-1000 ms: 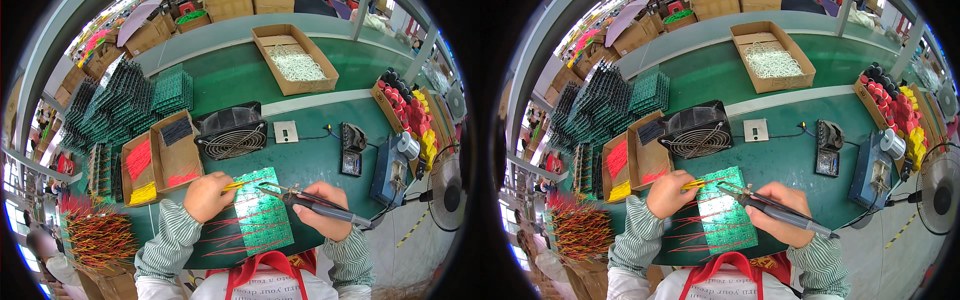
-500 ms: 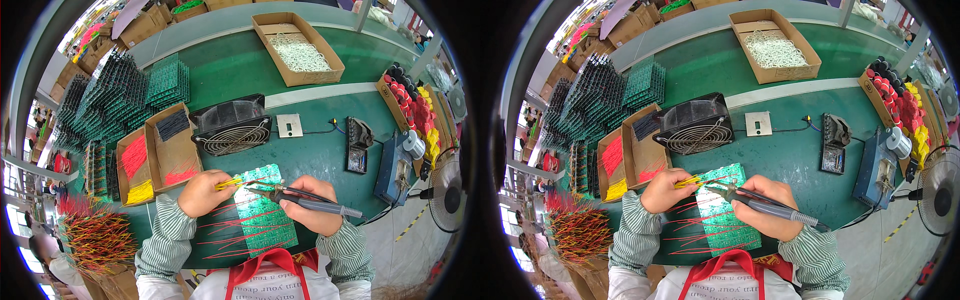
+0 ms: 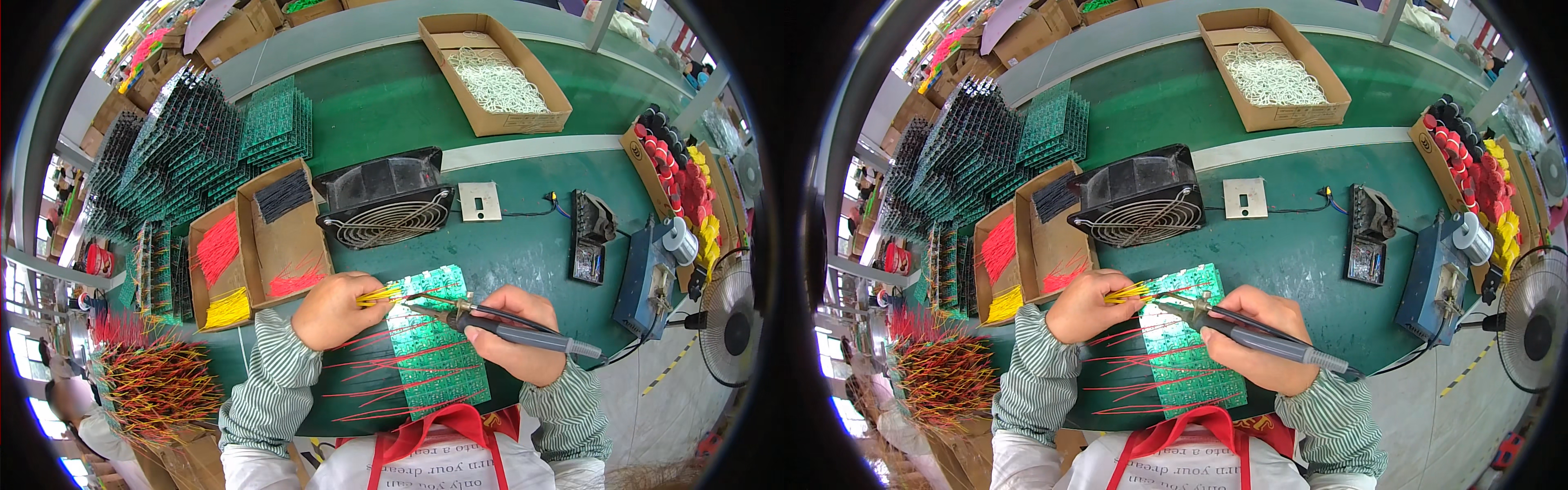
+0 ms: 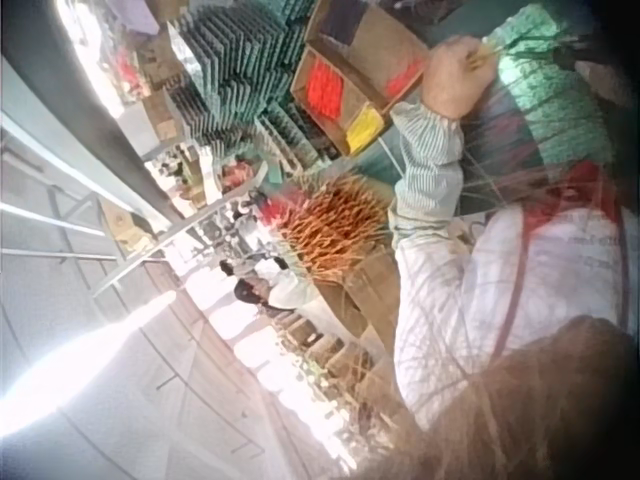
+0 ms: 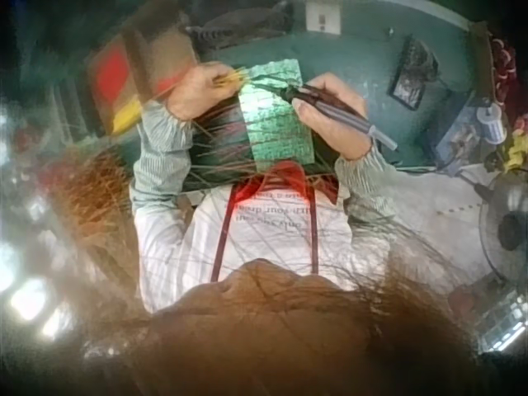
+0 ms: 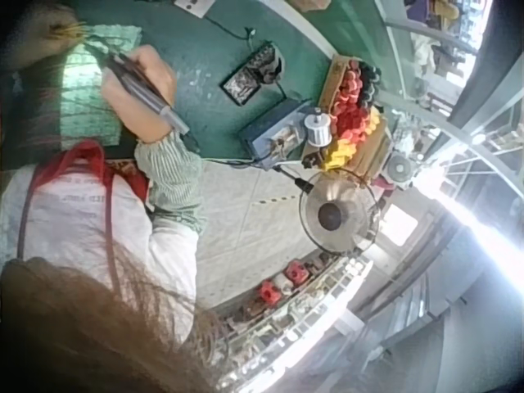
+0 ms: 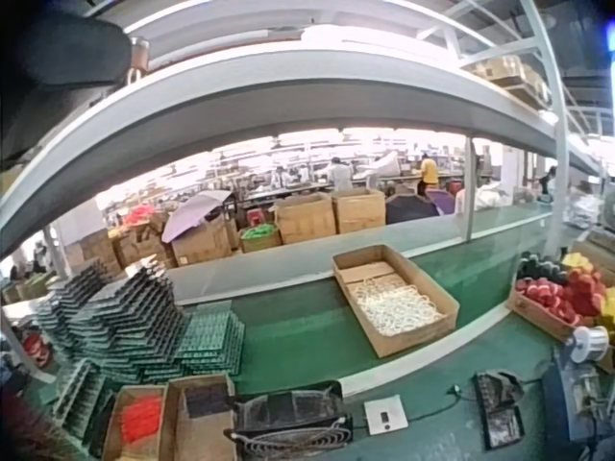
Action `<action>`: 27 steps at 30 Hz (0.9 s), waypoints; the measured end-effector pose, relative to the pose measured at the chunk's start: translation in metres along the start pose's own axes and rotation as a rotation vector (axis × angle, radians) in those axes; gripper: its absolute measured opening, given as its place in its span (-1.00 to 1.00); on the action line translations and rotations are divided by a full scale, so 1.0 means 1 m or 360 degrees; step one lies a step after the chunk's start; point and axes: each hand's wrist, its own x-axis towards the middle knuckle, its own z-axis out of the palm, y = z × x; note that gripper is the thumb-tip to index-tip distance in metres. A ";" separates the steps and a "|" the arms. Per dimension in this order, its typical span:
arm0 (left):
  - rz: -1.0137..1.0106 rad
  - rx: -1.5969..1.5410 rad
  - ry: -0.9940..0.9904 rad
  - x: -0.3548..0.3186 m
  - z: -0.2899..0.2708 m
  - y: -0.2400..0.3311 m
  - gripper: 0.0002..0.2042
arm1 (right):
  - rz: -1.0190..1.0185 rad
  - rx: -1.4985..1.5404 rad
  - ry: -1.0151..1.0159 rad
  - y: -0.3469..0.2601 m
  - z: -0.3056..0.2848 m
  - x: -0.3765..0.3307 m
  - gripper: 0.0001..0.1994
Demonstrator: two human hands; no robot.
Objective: The person solders wires onto a circuit board using a soldering iron, places the finished board aside, grabs a new batch of circuit boards from a stack, and solders wires onto another board with the soldering iron.
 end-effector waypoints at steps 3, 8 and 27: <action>-0.0018 -0.0026 0.0005 -0.001 0.000 0.000 -0.80 | -0.0011 0.0027 0.0035 -0.004 -0.005 -0.003 -0.81; 0.0008 0.0252 0.0198 -0.007 -0.017 0.002 -0.85 | -0.0061 -0.0026 0.0072 -0.005 -0.014 -0.007 -0.83; 0.0084 0.0153 0.0110 0.012 0.013 0.020 -0.84 | 0.0049 -0.0010 0.0094 0.003 -0.017 -0.005 -0.83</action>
